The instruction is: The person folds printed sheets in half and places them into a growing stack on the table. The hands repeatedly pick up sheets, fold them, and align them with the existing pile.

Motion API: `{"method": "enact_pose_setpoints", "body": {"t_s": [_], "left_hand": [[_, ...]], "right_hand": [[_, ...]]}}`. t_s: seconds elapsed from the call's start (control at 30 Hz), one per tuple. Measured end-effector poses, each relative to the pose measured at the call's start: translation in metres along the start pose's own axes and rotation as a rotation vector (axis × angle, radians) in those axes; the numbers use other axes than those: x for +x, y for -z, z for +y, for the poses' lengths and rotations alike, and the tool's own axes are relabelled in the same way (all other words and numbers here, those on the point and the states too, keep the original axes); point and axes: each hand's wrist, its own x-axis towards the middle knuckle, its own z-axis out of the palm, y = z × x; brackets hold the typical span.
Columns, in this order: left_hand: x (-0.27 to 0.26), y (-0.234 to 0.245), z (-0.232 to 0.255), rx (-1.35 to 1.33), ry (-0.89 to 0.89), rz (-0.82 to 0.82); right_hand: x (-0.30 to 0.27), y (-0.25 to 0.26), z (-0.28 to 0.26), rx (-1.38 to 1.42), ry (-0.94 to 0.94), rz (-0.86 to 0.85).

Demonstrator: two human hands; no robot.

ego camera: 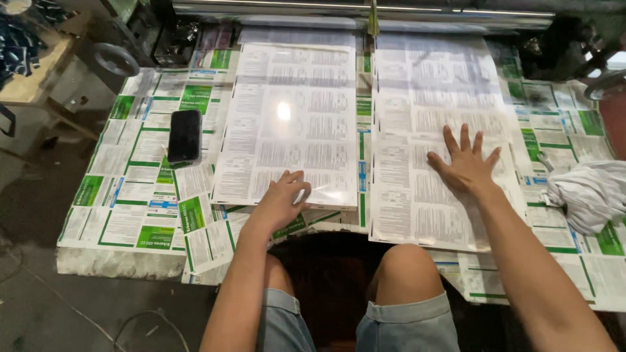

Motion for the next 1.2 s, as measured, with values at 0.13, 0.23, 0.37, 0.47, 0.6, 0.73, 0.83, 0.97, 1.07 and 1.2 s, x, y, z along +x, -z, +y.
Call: {"method": "enact_pose_setpoints", "body": {"t_s": [0.13, 0.23, 0.37, 0.47, 0.6, 0.73, 0.83, 0.97, 1.07, 1.2], "left_hand": [[0.003, -0.007, -0.018, -0.023, -0.027, -0.013], [0.006, -0.007, -0.019, -0.060, -0.039, 0.004], [0.005, -0.007, -0.013, -0.058, -0.026, 0.042], [0.008, -0.012, -0.013, 0.002, -0.039, 0.071], [0.010, -0.014, -0.027, 0.050, -0.111, 0.114], [0.000, 0.004, 0.009, -0.002, -0.089, 0.182], [-0.014, 0.026, 0.048, 0.079, -0.198, 0.543], [-0.002, 0.008, 0.029, 0.324, -0.310, 0.671], [0.003, -0.004, 0.015, 0.357, -0.110, 0.369], [0.007, -0.011, -0.001, 0.244, -0.045, 0.221]], "right_hand": [[-0.032, -0.005, -0.002, -0.010, 0.024, -0.015], [-0.080, -0.004, 0.006, -0.063, 0.139, -0.048], [-0.146, 0.023, 0.004, -0.167, 0.318, -0.154], [-0.168, 0.045, 0.000, -0.257, 0.363, -0.177], [-0.162, 0.027, 0.031, -0.305, 0.528, -0.103], [-0.177, 0.074, 0.013, -0.285, 0.526, 0.026], [-0.197, 0.107, -0.009, -0.197, 0.435, 0.389], [-0.204, 0.074, -0.007, -0.049, 0.380, 0.728], [-0.200, 0.015, 0.008, -0.077, 0.346, 0.644], [-0.198, -0.018, 0.008, -0.003, 0.276, 0.536]]}}
